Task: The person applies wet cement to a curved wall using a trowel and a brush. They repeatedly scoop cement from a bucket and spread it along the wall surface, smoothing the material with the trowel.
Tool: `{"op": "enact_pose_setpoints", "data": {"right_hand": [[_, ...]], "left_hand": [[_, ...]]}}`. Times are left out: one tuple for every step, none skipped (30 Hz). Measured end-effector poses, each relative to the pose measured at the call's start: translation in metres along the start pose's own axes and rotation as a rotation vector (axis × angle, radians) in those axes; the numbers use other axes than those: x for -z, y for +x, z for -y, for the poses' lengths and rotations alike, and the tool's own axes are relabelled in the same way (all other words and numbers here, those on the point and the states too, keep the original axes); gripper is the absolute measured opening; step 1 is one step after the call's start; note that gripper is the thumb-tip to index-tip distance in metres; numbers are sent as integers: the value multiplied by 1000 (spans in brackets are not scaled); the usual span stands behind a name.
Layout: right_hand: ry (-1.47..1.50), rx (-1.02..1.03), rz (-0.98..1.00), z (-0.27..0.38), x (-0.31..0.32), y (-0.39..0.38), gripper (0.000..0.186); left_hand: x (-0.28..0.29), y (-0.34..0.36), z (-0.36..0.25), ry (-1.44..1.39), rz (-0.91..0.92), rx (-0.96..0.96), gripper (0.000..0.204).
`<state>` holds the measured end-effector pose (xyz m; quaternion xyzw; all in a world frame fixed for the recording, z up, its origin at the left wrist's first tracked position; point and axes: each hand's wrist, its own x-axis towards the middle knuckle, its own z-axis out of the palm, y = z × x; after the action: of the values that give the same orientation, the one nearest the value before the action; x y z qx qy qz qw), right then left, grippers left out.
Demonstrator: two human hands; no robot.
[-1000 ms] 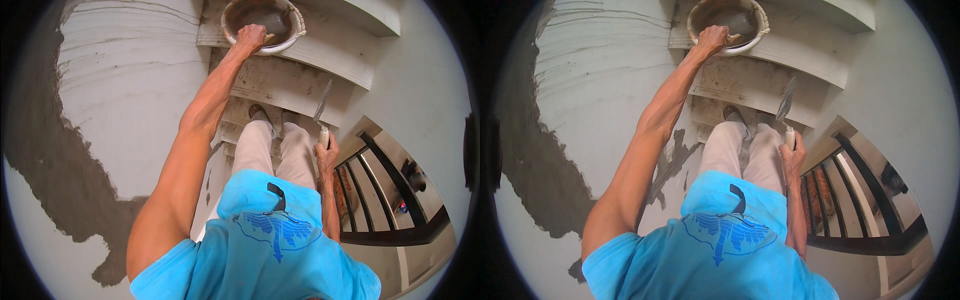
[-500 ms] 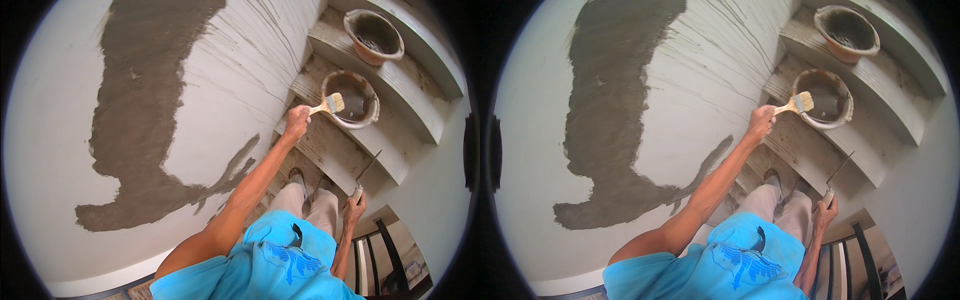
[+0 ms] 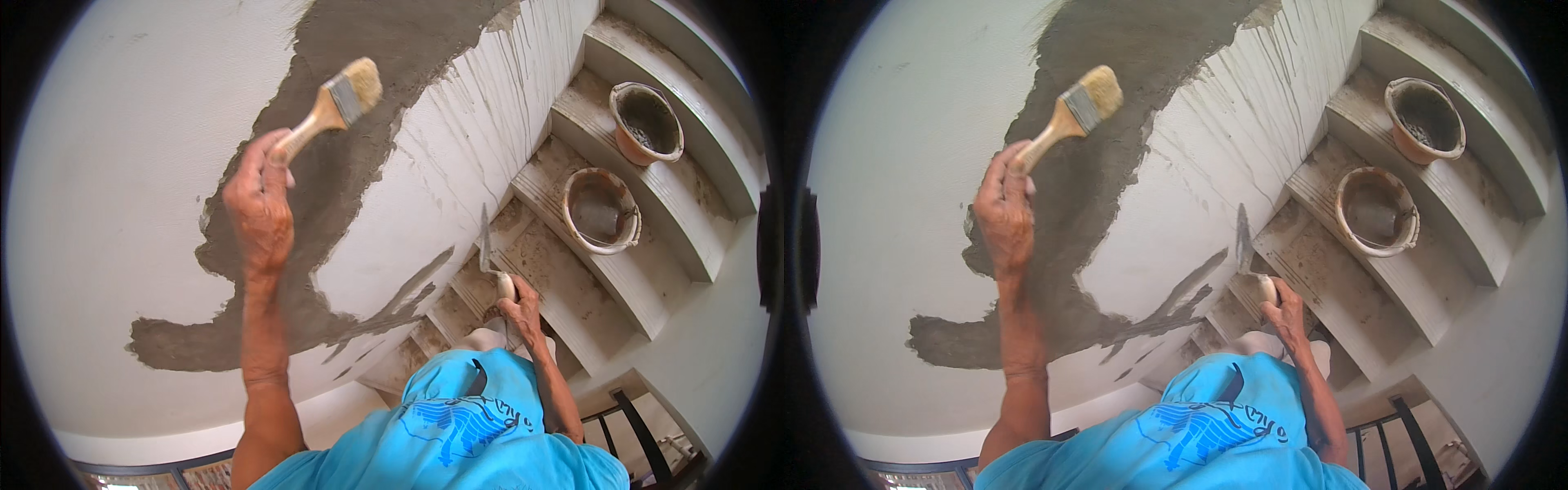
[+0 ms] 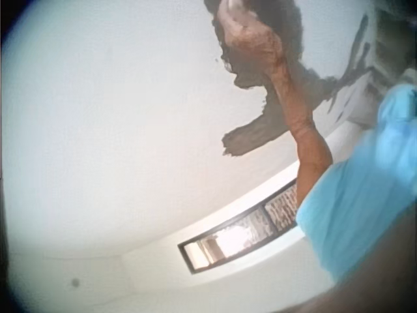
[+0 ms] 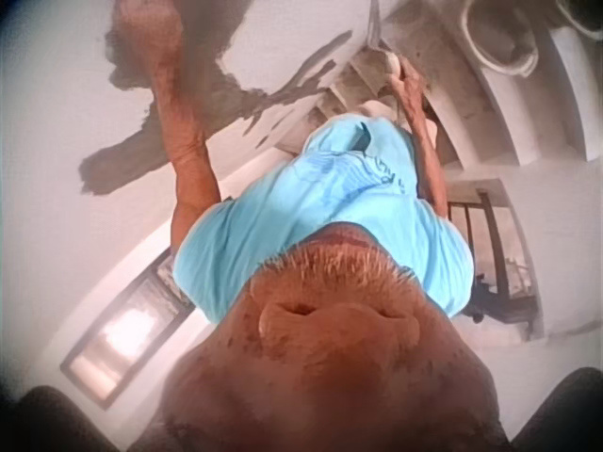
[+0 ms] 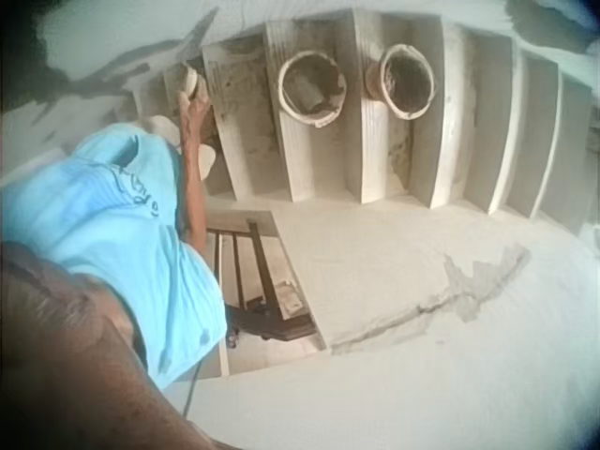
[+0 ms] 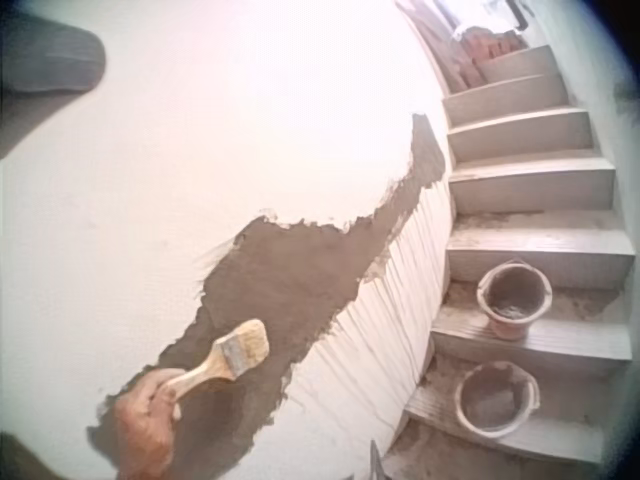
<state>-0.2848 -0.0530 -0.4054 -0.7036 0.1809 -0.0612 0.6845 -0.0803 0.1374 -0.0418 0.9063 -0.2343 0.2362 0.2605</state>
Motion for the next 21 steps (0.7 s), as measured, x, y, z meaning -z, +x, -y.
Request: {"op": "enact_pose_setpoints", "data": {"right_hand": [[-11, -7, 36, 3, -7, 2, 49], [39, -32, 72, 3, -15, 3, 50], [23, -6, 70, 8, -21, 4, 50], [6, 20, 69, 14, -28, 5, 50], [-11, 47, 68, 20, -35, 8, 50], [-41, 101, 71, 28, -40, 11, 49], [-80, 151, 58, 35, -43, 18, 49], [-119, 201, 47, 42, -47, 27, 48], [-109, 284, 4, 54, -58, 35, 49], [-118, 362, -68, 63, -65, 48, 49], [-128, 440, -140, 74, -74, 61, 50], [-112, 454, -209, 88, -77, 75, 51], [-87, 467, -263, 100, -84, 89, 52], [-79, 479, -291, 111, -95, 101, 53], [-77, 492, -324, 118, -104, 115, 54], [-81, 504, -361, 123, -114, 126, 55], [-84, 484, -366, 127, -121, 135, 56], [-79, 465, -363, 132, -132, 140, 57], [-79, 447, -359, 133, -142, 143, 58], [-89, 470, -317, 134, -158, 139, 59], [-110, 497, -291, 131, -169, 135, 61]], "left_hand": [[8, 8, 4, 108, -9, -99, 29], [14, 16, 8, 215, -19, -199, 28], [19, 21, 9, 327, -24, -297, 27], [27, 20, 1, 340, 56, -216, 19], [34, 15, 3, 395, 32, -289, 18], [45, 10, 2, 460, 9, -361, 18], [51, 5, 4, 507, -13, -439, 18], [59, -3, 4, 494, -34, -417, 18], [77, -15, -3, 507, -51, -387, 19], [85, -25, -4, 487, -72, -368, 19], [91, -35, -3, 457, -62, -296, 20], [94, -43, -2, 416, -51, -231, 20], [99, -54, -1, 388, -37, -159, 21], [110, -69, -1, 407, 31, -145, 22], [118, -83, 1, 417, 98, -133, 23], [120, -98, 3, 427, 186, -84, 22], [120, -110, 6, 432, 275, -41, 21], [121, -126, 15, 448, 357, 0, 18], [120, -145, 30, 460, 438, 43, 15], [125, -167, 44, 458, 501, 166, 13], [124, -188, 65, 440, 563, 277, 13]]}}
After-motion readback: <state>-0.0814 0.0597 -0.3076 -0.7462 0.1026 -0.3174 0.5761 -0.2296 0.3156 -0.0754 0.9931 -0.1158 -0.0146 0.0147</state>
